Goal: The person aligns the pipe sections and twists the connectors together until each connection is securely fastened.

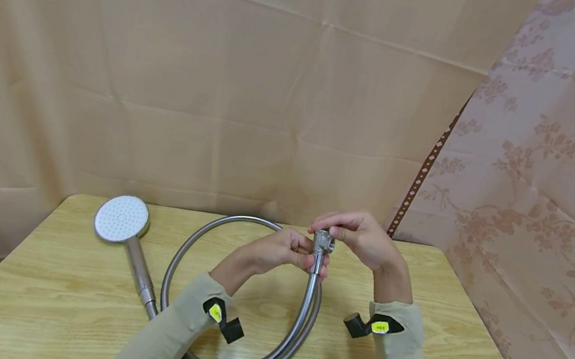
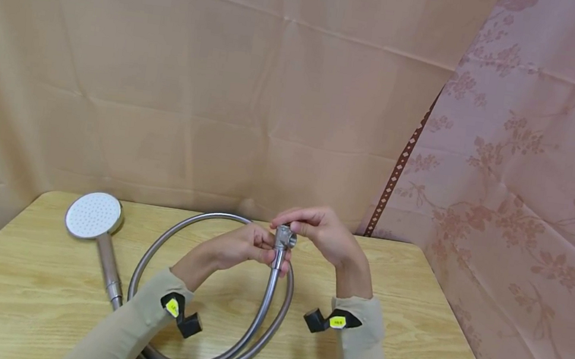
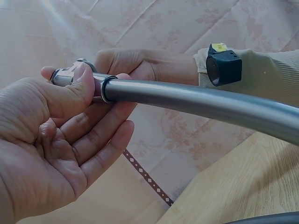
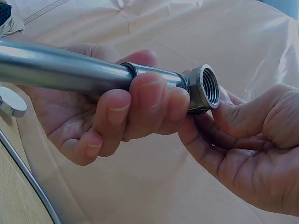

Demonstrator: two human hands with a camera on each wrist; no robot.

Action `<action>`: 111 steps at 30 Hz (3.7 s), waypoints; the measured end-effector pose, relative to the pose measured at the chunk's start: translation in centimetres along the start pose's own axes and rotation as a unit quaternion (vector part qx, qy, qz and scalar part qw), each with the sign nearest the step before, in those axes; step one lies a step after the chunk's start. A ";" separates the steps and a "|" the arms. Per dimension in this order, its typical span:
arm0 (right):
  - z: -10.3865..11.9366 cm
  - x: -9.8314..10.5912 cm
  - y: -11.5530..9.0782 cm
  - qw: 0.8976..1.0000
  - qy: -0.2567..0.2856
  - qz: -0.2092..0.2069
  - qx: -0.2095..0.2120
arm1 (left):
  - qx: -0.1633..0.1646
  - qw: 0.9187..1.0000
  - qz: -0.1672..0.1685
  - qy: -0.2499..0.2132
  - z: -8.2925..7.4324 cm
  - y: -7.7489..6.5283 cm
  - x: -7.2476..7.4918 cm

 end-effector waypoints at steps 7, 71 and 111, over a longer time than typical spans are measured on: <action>0.2 -0.1 0.0 1.000 -0.007 -0.014 -0.022 | 0.010 1.000 -0.006 -0.004 0.0 -0.1 0.0; -0.2 -0.4 1.1 0.994 0.007 -0.067 -0.084 | 0.059 0.992 -0.105 0.048 -1.9 -2.0 1.9; -2.2 0.9 5.8 0.960 -0.069 -0.135 -0.235 | 0.122 0.969 -0.216 -0.022 1.7 -3.6 1.9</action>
Point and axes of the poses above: each hand's wrist, its own y-axis towards the middle knuckle, its own x-axis out of the back of the hand, z = x × y, the point moved 4 cm from there along y, towards the middle knuckle, and after that the axes turned 13 degrees about z, right-handed, at the moved point
